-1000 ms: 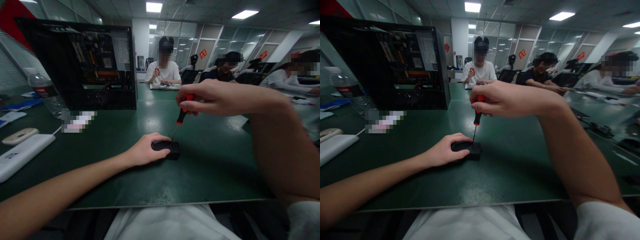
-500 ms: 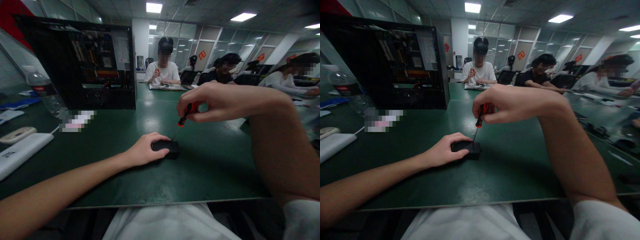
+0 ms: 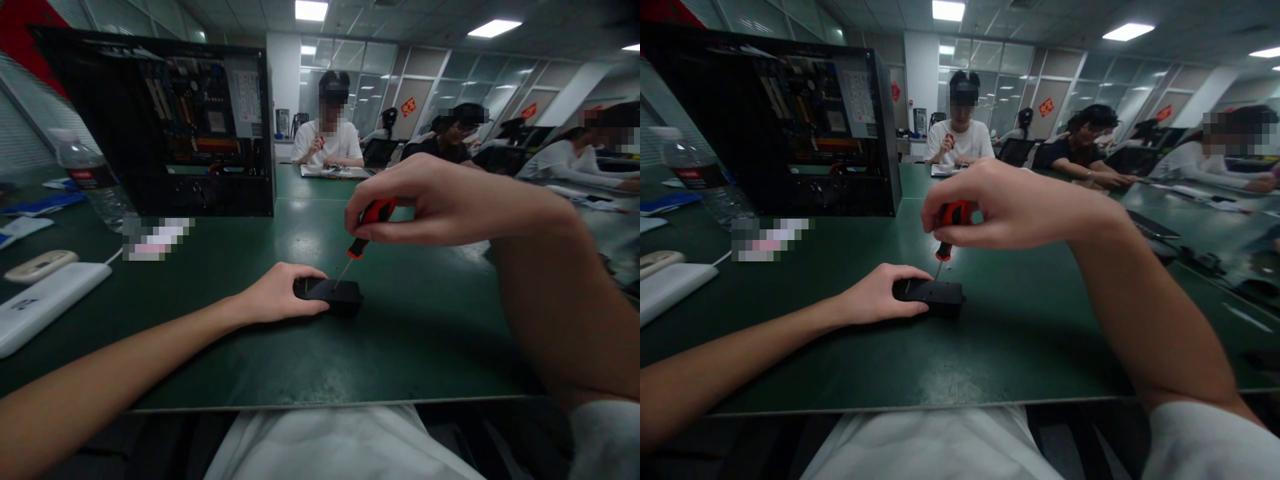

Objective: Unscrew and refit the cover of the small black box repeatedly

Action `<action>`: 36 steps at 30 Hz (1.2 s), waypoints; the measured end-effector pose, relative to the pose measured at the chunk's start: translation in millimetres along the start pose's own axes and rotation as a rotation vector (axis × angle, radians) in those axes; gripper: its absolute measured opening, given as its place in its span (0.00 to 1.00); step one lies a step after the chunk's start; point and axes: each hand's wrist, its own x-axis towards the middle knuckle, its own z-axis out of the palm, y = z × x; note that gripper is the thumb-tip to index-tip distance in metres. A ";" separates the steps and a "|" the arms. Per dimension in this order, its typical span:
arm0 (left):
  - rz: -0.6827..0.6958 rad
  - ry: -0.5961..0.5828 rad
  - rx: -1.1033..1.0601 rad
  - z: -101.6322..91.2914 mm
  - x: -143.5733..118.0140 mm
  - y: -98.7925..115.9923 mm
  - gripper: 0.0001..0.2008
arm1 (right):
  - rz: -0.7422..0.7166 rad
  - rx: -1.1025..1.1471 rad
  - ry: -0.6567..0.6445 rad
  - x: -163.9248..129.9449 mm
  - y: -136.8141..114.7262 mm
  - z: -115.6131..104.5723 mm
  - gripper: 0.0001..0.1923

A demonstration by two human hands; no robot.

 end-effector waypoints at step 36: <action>0.028 0.007 0.011 -0.6 2.4 -0.2 0.21 | -0.058 0.007 0.000 10.6 1.4 13.8 0.11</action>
